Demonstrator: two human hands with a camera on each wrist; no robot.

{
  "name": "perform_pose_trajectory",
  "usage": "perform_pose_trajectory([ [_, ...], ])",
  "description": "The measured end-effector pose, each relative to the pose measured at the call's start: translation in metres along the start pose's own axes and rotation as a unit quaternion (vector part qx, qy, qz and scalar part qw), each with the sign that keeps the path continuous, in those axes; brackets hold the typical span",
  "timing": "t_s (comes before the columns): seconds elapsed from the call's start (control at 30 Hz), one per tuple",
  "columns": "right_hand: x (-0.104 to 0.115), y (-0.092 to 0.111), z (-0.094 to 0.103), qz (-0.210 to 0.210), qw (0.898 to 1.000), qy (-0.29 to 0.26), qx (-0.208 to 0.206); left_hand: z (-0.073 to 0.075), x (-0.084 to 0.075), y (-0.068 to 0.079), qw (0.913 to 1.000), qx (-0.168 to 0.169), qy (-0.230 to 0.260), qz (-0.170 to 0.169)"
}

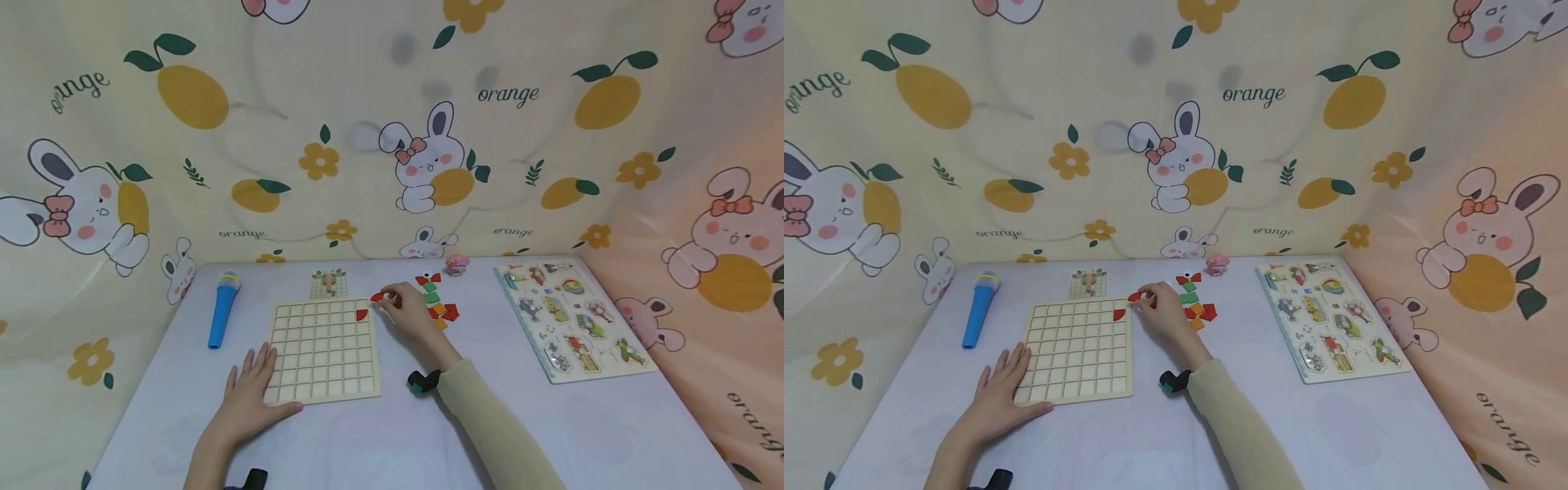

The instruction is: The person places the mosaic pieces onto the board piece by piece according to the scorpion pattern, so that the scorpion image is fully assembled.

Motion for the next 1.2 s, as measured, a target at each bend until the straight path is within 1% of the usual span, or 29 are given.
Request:
perform_pose_trajectory([
  [0.1,0.009,-0.003,-0.014,0.009,1.0,0.0,0.026,0.0,0.0,-0.001,1.0,-0.001,0.0,0.0],
  [0.27,0.017,-0.01,-0.034,0.022,0.998,0.0,0.056,-0.002,0.001,-0.002,1.0,-0.005,0.0,-0.004],
  [0.43,0.022,-0.013,-0.048,0.005,0.996,0.014,0.083,-0.003,0.001,-0.002,1.0,-0.008,0.0,-0.005],
  [0.63,0.024,-0.011,-0.052,0.008,0.997,0.029,0.068,-0.003,0.0,-0.001,1.0,-0.008,-0.001,-0.004],
  [0.73,0.024,-0.011,-0.053,0.012,0.998,0.028,0.063,-0.003,0.0,-0.001,1.0,-0.008,-0.003,-0.003],
  [0.93,0.026,-0.01,-0.053,0.003,0.998,0.018,0.055,-0.002,0.0,-0.001,0.9999,-0.008,-0.008,-0.004],
  [1.2,0.027,-0.01,-0.057,0.011,0.997,0.054,0.048,0.0,-0.002,0.0,1.0,-0.003,-0.007,0.001],
])
Point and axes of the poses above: each hand's wrist, its own y-axis away from the middle knuckle, its own z-axis out of the back of the hand, x = y × z, the point moved 1 cm from there along -y, towards the middle knuckle, and after that the axes turned 14 degrees about -x, right-handed, at the moved point
